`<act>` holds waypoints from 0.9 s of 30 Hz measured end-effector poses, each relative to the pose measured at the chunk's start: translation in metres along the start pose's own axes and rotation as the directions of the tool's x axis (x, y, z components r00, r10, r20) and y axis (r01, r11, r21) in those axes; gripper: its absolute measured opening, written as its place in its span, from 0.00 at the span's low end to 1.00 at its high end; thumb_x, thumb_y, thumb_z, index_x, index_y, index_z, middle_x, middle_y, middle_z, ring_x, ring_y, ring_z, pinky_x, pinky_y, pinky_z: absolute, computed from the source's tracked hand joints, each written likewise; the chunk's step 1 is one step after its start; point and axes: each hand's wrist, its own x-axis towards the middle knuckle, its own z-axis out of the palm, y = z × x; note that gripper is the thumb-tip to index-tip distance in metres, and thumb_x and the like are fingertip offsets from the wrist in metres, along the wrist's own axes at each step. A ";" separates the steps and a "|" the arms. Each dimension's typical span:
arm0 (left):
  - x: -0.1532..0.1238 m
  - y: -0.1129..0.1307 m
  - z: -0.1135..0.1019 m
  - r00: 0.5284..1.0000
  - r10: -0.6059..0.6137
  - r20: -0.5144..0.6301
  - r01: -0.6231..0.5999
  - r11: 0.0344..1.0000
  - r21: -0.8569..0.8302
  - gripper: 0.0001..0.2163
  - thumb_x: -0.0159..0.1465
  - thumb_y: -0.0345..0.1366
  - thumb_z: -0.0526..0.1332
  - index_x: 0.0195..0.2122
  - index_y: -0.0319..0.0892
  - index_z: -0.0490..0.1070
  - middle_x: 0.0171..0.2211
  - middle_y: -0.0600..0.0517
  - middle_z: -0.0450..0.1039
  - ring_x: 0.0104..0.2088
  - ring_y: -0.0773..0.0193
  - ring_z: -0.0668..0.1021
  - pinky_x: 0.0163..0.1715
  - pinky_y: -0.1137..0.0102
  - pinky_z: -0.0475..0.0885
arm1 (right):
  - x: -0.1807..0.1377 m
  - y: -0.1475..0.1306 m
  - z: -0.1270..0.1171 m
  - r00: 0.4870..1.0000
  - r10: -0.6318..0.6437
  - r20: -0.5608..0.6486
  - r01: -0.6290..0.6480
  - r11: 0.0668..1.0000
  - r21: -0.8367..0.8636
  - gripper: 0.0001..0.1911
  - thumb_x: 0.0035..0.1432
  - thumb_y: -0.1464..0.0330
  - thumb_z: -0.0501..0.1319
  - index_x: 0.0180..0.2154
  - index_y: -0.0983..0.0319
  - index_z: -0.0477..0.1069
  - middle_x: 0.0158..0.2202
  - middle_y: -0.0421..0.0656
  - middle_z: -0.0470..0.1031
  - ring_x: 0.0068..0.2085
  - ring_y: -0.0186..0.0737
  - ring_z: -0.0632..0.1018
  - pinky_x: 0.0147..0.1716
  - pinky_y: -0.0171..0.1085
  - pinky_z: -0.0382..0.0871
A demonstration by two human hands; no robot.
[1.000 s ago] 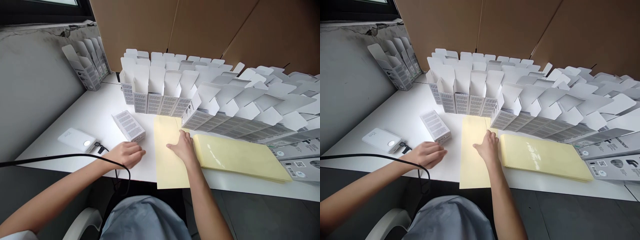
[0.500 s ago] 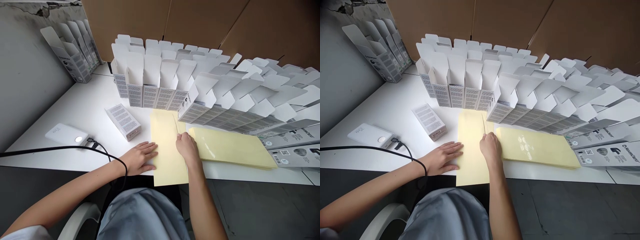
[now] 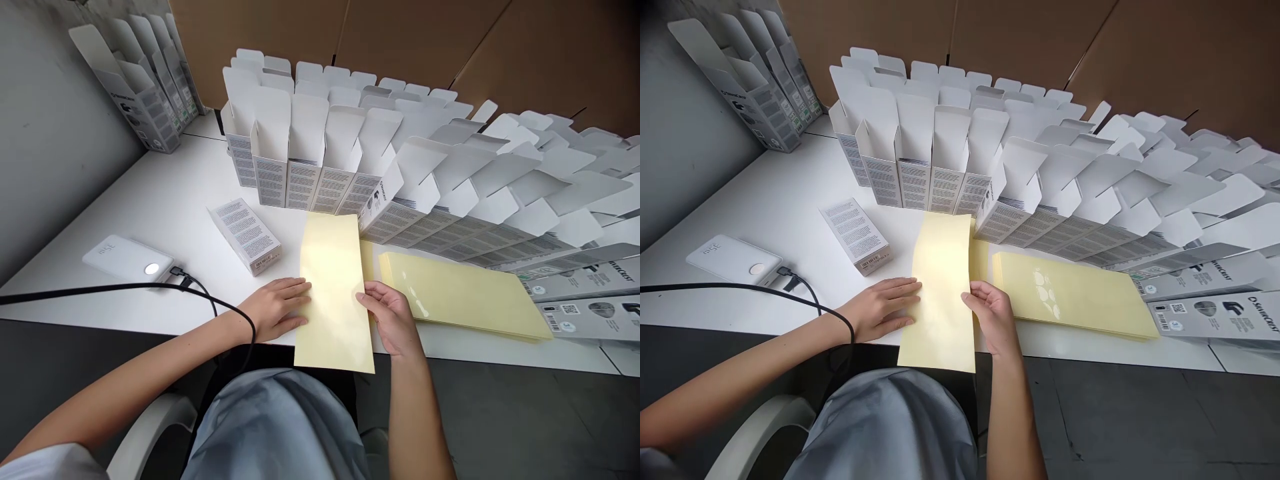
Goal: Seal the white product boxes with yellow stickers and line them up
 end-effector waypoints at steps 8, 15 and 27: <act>0.028 0.022 -0.020 0.671 -0.711 0.212 0.438 0.149 -0.887 0.35 0.55 0.51 0.68 0.56 0.32 0.64 0.49 0.41 0.72 0.43 0.69 0.79 0.47 0.72 0.78 | -0.008 0.008 0.005 0.990 -0.133 0.048 0.124 0.979 0.161 0.13 0.47 0.63 0.72 0.32 0.61 0.73 0.32 0.43 0.78 0.36 0.39 0.78 0.38 0.37 0.71; 0.042 0.037 -0.036 0.652 -0.719 0.241 0.303 -0.044 -0.952 0.24 0.50 0.46 0.73 0.37 0.29 0.72 0.35 0.46 0.75 0.34 0.72 0.77 0.37 0.79 0.75 | -0.025 -0.009 0.024 0.624 -0.763 -0.167 0.566 0.590 -0.576 0.15 0.56 0.69 0.66 0.46 0.60 0.71 0.44 0.48 0.75 0.40 0.41 0.76 0.37 0.40 0.72; 0.039 0.039 -0.043 0.867 -0.473 -0.157 0.191 0.606 -0.772 0.16 0.66 0.42 0.58 0.39 0.30 0.72 0.31 0.48 0.70 0.33 0.80 0.70 0.36 0.84 0.68 | -0.021 -0.071 0.059 0.420 -0.698 0.580 0.806 -0.007 -0.592 0.07 0.65 0.72 0.59 0.39 0.65 0.77 0.37 0.47 0.78 0.39 0.39 0.78 0.40 0.37 0.73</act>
